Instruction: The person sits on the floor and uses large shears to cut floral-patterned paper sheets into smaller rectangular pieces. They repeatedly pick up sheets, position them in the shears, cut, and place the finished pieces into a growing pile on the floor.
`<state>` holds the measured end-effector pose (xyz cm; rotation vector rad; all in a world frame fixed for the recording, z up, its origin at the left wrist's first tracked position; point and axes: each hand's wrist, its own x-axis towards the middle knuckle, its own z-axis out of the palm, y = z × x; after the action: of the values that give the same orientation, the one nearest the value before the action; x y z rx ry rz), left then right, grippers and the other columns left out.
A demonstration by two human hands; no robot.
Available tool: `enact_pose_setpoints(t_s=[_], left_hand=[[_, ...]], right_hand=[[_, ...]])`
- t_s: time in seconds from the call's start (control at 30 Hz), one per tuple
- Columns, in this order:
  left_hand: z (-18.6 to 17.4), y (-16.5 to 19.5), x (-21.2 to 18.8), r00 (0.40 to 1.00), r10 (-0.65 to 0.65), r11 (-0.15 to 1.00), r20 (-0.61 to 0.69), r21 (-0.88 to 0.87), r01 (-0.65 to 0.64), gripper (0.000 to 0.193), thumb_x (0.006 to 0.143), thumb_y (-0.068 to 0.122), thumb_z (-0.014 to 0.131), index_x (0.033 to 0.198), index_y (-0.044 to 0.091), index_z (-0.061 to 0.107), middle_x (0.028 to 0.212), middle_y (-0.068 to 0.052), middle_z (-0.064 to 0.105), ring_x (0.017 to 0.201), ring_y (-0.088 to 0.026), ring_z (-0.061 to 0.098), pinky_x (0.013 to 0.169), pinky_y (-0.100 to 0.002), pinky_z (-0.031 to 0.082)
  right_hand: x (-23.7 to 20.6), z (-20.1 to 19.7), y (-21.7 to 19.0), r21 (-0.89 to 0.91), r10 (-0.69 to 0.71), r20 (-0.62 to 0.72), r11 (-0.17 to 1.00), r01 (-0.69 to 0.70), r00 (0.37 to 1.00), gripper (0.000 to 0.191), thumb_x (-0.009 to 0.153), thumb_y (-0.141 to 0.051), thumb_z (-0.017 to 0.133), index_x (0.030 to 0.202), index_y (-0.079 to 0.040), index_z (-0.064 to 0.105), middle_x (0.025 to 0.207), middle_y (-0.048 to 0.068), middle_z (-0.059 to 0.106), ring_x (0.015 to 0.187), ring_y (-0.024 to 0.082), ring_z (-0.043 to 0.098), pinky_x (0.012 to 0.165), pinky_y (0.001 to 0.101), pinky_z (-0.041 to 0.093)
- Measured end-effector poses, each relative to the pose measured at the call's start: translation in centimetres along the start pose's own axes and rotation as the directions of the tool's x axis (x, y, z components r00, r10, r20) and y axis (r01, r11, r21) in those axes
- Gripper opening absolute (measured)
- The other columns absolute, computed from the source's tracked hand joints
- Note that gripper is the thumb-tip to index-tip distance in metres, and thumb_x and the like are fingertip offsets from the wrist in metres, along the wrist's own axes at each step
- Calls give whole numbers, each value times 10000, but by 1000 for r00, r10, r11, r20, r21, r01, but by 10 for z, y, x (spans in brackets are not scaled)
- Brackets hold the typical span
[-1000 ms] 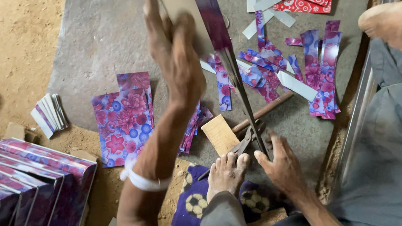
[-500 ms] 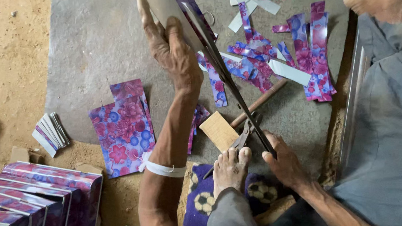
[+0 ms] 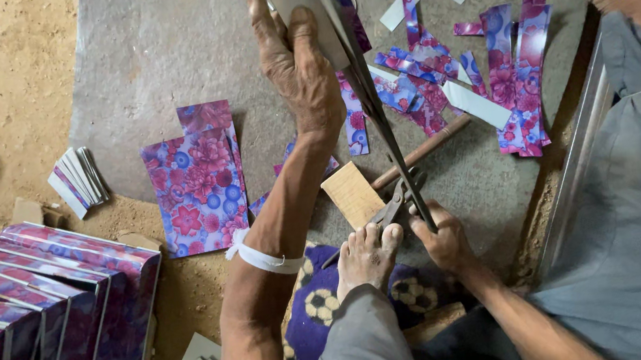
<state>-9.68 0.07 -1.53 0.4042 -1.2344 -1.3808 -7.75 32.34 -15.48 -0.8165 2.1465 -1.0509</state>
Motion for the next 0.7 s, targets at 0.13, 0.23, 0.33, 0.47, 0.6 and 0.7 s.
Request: enact_pose_setpoints(t_s=[0.13,0.23,0.33,0.47,0.6,0.7], left_hand=[[1,3,1,1000,-9,1000,7,29,9,526,1200,49,537,1644,225,318,1447,-82,583,1114,-107,558,1042,-272,517],[5,11,7,997,-77,993,-32,91,80,559,1161,57,540,1649,207,312,1408,-111,598,1032,-127,545,966,-284,536],[8,23,5,981,-175,975,-81,124,184,605,1104,73,528,1651,189,294,1367,-162,618,1014,-169,579,900,-321,595],[11,35,-29,968,-234,964,-90,108,243,621,1064,95,496,1636,197,278,1495,-157,558,1110,-183,671,908,-343,660],[8,28,-50,969,-233,969,-80,62,238,626,1071,105,516,1649,168,284,1555,-186,510,1225,-202,647,1016,-357,624],[5,26,-52,972,-228,973,-50,12,229,615,1108,114,522,1669,163,275,1501,-173,566,1231,-178,640,1039,-339,607]], right_hand=[[16,23,23,-132,-43,-66,991,34,997,184,983,-232,634,977,-50,658,871,170,696,804,368,716,684,447,543],[16,14,13,-186,-42,-40,982,34,998,194,1008,-238,626,1014,-47,659,891,198,701,853,408,698,723,462,542],[9,-10,-14,-130,-22,27,991,25,999,225,964,-222,597,1092,-46,654,974,198,710,926,389,707,774,447,560],[-11,-32,-45,24,-180,13,983,180,983,492,874,-187,593,1320,20,566,1173,261,643,1084,430,625,889,472,494],[-10,-27,-38,115,49,77,992,-58,996,427,885,-249,625,1255,-38,597,1085,177,688,1020,352,672,881,433,515],[0,-9,-17,22,3,17,1000,-3,1000,280,937,-249,628,1119,-35,632,934,185,703,871,347,697,775,421,533]])
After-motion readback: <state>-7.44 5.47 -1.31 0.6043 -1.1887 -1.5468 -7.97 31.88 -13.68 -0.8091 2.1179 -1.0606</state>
